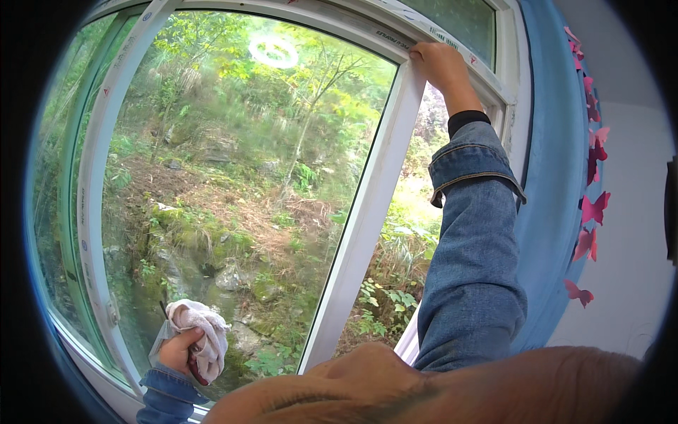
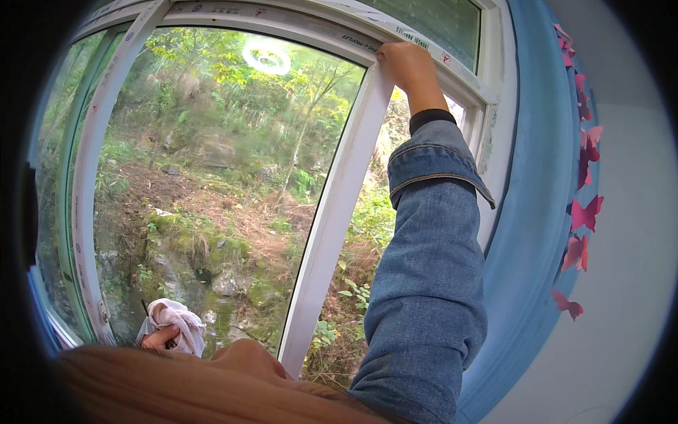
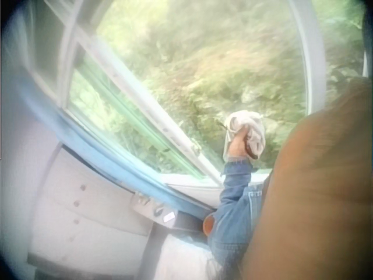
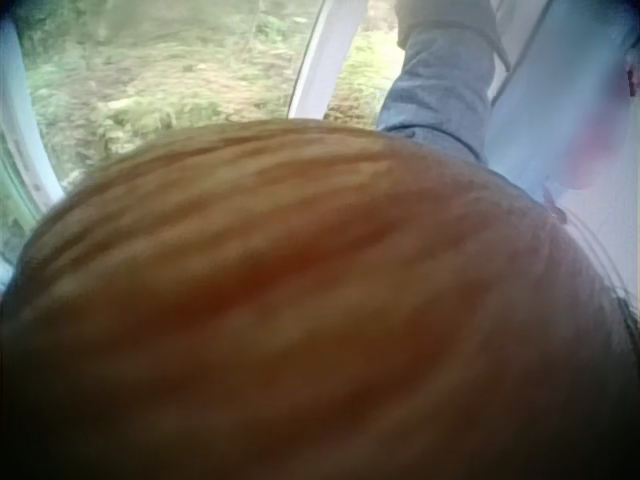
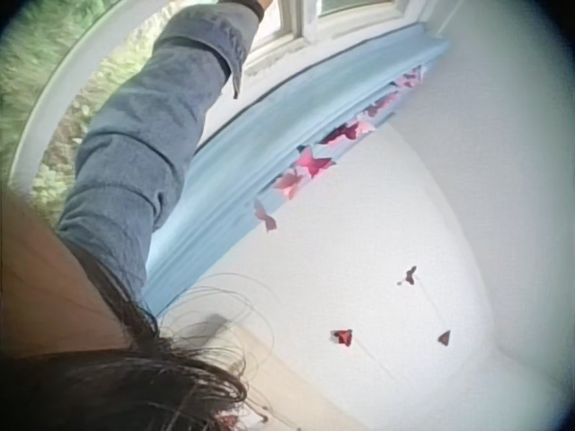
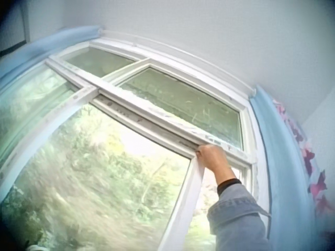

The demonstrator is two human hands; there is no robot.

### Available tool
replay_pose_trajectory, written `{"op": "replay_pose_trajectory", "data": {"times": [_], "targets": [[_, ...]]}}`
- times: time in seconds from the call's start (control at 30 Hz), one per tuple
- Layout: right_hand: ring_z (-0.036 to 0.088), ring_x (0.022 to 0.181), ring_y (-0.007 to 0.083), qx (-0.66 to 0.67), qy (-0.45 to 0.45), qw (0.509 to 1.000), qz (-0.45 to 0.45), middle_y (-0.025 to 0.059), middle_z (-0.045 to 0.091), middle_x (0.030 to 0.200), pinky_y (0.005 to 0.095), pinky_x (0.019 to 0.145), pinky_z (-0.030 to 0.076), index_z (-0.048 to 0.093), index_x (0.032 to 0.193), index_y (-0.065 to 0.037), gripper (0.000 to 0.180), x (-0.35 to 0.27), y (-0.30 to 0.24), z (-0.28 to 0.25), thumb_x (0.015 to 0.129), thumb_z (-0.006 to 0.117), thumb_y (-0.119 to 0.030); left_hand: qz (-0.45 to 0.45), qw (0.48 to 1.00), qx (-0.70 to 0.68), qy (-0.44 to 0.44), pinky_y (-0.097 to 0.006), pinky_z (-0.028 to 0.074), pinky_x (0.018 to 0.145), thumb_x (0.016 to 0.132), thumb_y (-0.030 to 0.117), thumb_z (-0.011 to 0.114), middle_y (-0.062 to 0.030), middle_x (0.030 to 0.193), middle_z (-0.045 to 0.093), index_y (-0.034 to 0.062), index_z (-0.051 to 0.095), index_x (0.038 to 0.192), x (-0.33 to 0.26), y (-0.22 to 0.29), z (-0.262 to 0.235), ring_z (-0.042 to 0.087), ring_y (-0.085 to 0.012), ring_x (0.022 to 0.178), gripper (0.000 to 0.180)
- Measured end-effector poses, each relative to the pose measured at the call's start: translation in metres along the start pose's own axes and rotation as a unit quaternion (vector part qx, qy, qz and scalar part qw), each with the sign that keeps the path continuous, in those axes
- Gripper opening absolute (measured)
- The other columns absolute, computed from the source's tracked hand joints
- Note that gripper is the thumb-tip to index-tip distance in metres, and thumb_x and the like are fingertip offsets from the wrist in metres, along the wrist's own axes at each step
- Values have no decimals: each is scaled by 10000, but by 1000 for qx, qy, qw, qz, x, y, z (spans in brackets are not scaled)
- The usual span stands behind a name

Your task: The person cleans a large curved window using a cloth and a squeegee. They wipe the glass surface and the window frame, then use the squeegee to remove water from the pane.

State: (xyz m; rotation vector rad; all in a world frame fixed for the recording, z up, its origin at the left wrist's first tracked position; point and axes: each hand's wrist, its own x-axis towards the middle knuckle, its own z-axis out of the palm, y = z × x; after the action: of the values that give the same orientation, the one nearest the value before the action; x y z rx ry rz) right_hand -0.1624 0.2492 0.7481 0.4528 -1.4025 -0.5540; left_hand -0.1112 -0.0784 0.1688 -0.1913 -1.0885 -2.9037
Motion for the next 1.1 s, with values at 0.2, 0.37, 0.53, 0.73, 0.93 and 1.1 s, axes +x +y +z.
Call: {"op": "replay_pose_trajectory", "data": {"times": [0.2, 0.37, 0.53, 0.73, 0.93, 1.1], "targets": [[637, 848, 326, -13, -4, 1000, -14, 127, 673, 889, 425, 733, 515, 705, 908, -149, 185, 1, -1, 4, 824, 574, -250, 70, 997, 1, -28, -420, 519, 860, 793, -31, 573, -140, 1046, 629, 32, 517, 1184, -3, -6, 25, 631, -289, 956, 400], [634, 850, 327, 40, -3, 999, 2, 129, 673, 870, 426, 736, 511, 707, 896, -145, 167, 4, 5, 1, 812, 596, -237, 82, 996, -1, -21, -422, 521, 861, 795, -35, 564, -138, 1054, 626, 45, 510, 1200, -5, -7, 27, 628, -293, 968, 415], [634, 843, 326, 43, 6, 999, -10, 131, 672, 864, 427, 743, 509, 705, 902, -144, 165, 3, 8, 2, 808, 602, -234, 72, 997, -29, -5, -417, 520, 862, 789, -44, 551, -140, 1059, 622, 43, 505, 1202, -15, -7, 32, 624, -298, 972, 425], [640, 807, 335, -9, 27, 999, -37, 146, 667, 839, 425, 722, 517, 682, 865, -110, 164, 1, 1, 4, 812, 594, -237, 81, 996, -35, -23, -415, 517, 864, 779, -35, 560, -142, 1064, 619, 41, 504, 1194, -18, -4, 37, 622, -300, 971, 425], [641, 791, 339, -21, 56, 998, -35, 147, 664, 822, 430, 707, 516, 676, 851, -108, 159, 1, 5, 9, 816, 587, -235, 82, 996, -25, -24, -418, 515, 862, 771, -31, 568, -141, 1051, 624, 42, 502, 1194, -15, -7, 38, 622, -297, 968, 434], [635, 815, 350, 24, 46, 999, 8, 150, 664, 829, 437, 716, 507, 681, 869, -128, 153, -2, 1, 6, 817, 590, -239, 92, 995, -23, -20, -412, 519, 852, 770, -32, 562, -138, 1036, 626, 47, 504, 1190, -22, -10, 43, 629, -296, 949, 431]]}}
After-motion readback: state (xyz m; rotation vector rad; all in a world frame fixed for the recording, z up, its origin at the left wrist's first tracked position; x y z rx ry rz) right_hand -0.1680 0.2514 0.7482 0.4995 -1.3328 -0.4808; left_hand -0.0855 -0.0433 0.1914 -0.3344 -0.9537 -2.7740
